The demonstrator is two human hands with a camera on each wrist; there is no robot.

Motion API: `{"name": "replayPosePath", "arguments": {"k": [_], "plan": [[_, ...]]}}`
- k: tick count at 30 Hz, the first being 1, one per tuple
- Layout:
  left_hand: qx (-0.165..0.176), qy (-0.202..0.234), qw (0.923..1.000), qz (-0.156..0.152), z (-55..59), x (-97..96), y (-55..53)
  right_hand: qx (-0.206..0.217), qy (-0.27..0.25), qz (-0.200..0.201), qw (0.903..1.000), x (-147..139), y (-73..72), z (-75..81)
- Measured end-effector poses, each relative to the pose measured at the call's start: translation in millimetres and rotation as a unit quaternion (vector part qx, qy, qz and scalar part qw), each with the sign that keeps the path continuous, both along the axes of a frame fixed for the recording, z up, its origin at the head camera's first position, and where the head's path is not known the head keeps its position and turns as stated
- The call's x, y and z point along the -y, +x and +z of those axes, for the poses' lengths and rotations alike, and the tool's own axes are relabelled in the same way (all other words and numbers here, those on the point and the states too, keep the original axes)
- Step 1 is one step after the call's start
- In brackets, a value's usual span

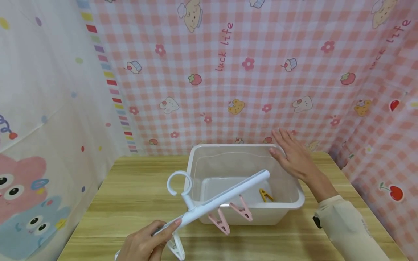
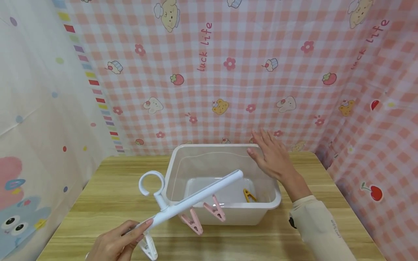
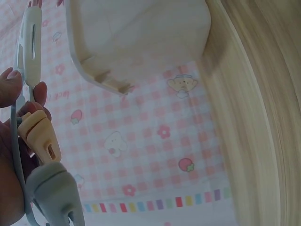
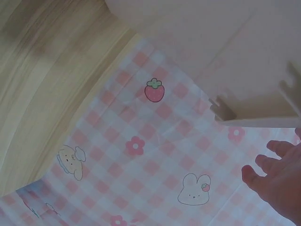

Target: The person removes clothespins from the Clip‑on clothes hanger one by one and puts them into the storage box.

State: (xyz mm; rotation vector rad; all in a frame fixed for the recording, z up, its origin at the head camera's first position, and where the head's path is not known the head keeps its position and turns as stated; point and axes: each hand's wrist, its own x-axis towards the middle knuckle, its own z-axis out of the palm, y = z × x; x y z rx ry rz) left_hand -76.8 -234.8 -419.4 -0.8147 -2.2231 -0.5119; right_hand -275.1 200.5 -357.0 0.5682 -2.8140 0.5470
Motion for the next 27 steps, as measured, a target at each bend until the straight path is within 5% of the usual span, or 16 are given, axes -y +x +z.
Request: {"name": "replayPosePath", "arguments": {"k": [8, 18, 27], "plan": [[-0.006, 0.006, 0.9998, -0.017, 2.9, -4.4, -3.0, -0.046, 0.014, 0.0, 0.9988, -0.7, 19.7, -6.5], [-0.033, 0.029, 0.9983, -0.038, 1.4, -10.9, -11.0, -0.157, 0.004, 0.039, 0.9868, 6.1, 68.6, -21.7], [-0.039, 0.025, 0.998, -0.043, 0.2, -16.7, -15.0, -0.128, -0.165, 0.086, 0.9742, 30.1, 112.7, -24.8]]}}
